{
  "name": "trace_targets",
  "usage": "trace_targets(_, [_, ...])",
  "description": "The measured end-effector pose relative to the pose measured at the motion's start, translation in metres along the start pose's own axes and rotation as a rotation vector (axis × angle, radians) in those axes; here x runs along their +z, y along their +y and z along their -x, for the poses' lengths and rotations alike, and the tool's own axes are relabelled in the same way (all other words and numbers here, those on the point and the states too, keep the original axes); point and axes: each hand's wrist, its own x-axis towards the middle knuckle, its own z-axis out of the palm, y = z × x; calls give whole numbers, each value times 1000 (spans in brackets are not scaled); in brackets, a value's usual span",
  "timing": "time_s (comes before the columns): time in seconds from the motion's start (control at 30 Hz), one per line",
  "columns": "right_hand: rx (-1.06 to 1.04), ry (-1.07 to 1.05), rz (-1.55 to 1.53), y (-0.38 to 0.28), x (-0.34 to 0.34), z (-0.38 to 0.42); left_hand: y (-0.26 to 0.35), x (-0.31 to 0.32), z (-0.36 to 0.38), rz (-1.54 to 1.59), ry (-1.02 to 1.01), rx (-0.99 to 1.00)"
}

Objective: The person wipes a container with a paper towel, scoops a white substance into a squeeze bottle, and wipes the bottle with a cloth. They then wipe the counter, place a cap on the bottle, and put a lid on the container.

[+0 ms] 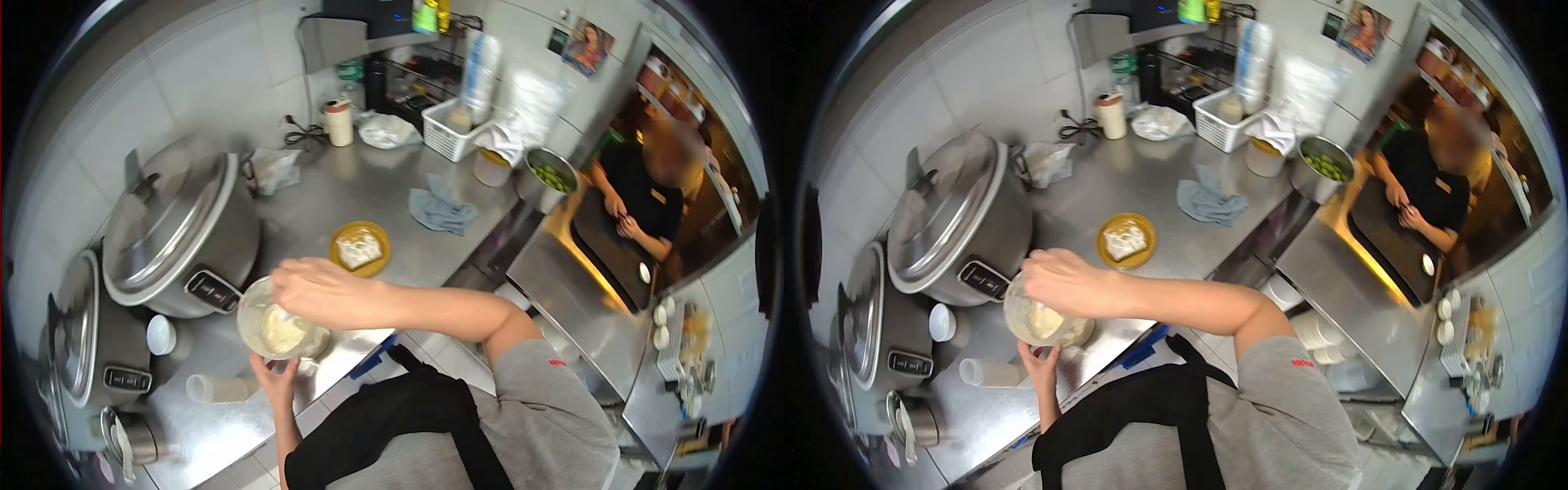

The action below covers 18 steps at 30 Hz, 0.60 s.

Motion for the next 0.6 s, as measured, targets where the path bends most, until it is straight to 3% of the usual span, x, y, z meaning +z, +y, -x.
trace_targets(0.13, [40, -137, -44, 4, 40, 15, 19, -9, 10, -34, 92, 37])
trace_targets(0.27, [62, -41, -164, 1, 44, 13, 90, -31, 8, 34, 229, 203])
trace_targets(0.33, [142, -37, -231, -4, 46, 13, 126, -36, -4, -279, 114, 476])
trace_targets(0.4, [163, -5, -257, -10, 50, 14, 154, -26, -20, -260, 51, 468])
trace_targets(0.47, [178, 24, -277, -14, 51, 17, 157, -16, -33, -358, -195, 512])
trace_targets(0.6, [273, 46, -356, -11, 46, 24, 151, -2, -40, -264, -201, 362])
